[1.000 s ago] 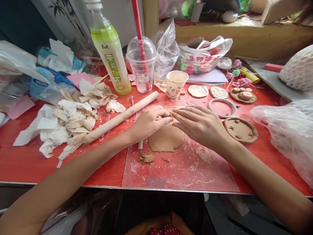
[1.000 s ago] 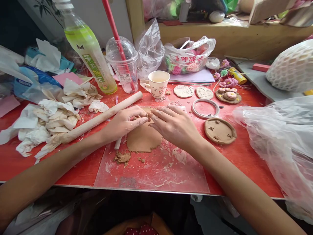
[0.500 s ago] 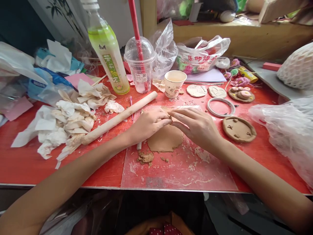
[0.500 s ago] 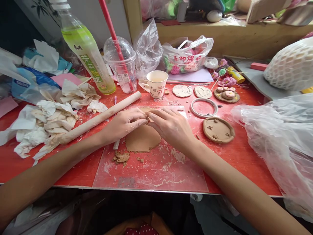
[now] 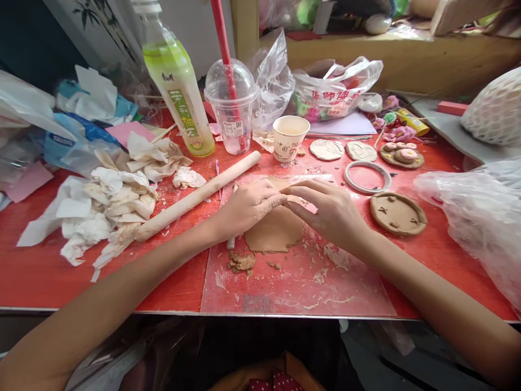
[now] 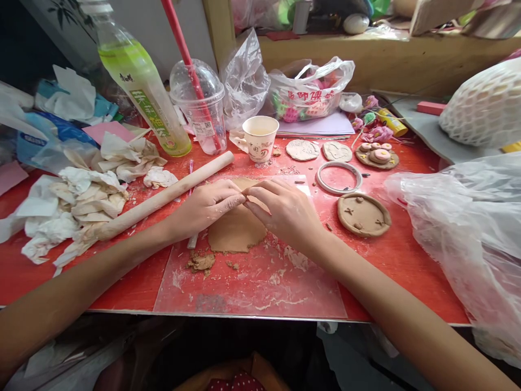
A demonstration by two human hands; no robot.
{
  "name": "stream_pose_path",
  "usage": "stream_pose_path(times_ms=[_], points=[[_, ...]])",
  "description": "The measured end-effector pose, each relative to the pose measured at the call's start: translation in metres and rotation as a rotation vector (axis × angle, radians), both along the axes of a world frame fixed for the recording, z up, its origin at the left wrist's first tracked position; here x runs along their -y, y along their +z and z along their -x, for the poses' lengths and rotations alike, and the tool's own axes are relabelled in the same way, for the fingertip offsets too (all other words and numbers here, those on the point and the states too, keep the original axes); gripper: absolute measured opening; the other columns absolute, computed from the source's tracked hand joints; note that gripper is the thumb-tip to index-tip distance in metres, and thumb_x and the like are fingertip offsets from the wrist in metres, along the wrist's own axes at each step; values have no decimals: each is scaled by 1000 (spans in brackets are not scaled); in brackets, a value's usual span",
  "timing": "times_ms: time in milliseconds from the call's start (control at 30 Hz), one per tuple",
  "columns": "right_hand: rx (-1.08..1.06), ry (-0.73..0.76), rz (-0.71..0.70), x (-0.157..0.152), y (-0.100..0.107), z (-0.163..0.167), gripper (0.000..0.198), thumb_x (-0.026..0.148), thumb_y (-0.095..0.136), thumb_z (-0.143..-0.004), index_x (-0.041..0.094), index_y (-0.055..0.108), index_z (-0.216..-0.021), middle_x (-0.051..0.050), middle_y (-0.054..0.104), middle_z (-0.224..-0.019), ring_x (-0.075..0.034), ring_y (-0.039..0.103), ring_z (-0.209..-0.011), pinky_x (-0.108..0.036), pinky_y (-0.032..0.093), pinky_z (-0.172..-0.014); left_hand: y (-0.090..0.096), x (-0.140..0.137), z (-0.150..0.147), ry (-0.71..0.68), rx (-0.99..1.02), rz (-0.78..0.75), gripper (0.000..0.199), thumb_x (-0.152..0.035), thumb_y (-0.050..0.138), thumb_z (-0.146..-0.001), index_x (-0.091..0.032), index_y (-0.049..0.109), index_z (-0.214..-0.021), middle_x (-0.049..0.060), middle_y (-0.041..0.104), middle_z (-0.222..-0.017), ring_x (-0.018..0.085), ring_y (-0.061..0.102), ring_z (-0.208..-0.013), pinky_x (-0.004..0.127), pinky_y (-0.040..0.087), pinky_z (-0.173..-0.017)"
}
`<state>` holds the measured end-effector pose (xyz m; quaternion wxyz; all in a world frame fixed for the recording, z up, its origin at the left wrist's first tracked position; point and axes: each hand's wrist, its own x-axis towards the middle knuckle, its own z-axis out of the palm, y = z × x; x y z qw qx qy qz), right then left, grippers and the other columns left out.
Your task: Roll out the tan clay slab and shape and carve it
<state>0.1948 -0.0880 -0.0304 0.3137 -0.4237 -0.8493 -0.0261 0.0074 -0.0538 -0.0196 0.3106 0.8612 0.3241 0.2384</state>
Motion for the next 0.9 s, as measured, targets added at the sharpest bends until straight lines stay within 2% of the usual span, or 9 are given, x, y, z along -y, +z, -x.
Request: stream_pose_path(times_ms=[200, 367, 567, 733, 900], points=[[17, 0, -3, 1, 0, -1, 22, 33, 49, -88, 18, 63, -95, -9, 67, -95, -19, 60, -86, -33, 48, -75, 1, 0, 0, 3, 27, 28, 30, -30, 35, -95, -17, 59, -85, 1, 60, -90, 11, 56, -84, 25, 41, -79], [5, -12, -22, 2, -2, 2, 22, 30, 48, -88, 16, 63, -94, -9, 67, -92, -18, 61, -82, -32, 48, -73, 1, 2, 0, 21, 8, 2, 34, -33, 32, -95, -15, 56, -79, 2, 58, -84, 11, 54, -79, 25, 40, -75], [-12, -47, -23, 2, 9, 0, 17, 27, 50, -87, 19, 64, -93, -6, 68, -93, -18, 63, -83, -31, 49, -73, 4, 3, 1, 7, 20, 8, 34, -32, 32, -95, -15, 60, -87, 3, 61, -94, 12, 55, -88, 27, 41, -83], [-73, -245, -54, 3, 20, -36, 16, 28, 53, -85, 25, 64, -96, -4, 68, -94, -19, 63, -84, -33, 49, -77, 2, 2, 1, 40, 12, -2, 40, -35, 31, -95, -15, 64, -86, 4, 62, -92, 13, 57, -90, 28, 40, -87], [60, -348, -19, -2, -1, -87, 23, 34, 53, -85, 22, 67, -98, -7, 67, -100, -21, 61, -91, -34, 48, -76, -3, -1, 0, 45, -12, -26, 37, -32, 33, -95, -14, 64, -85, 4, 62, -90, 13, 58, -87, 28, 42, -84]])
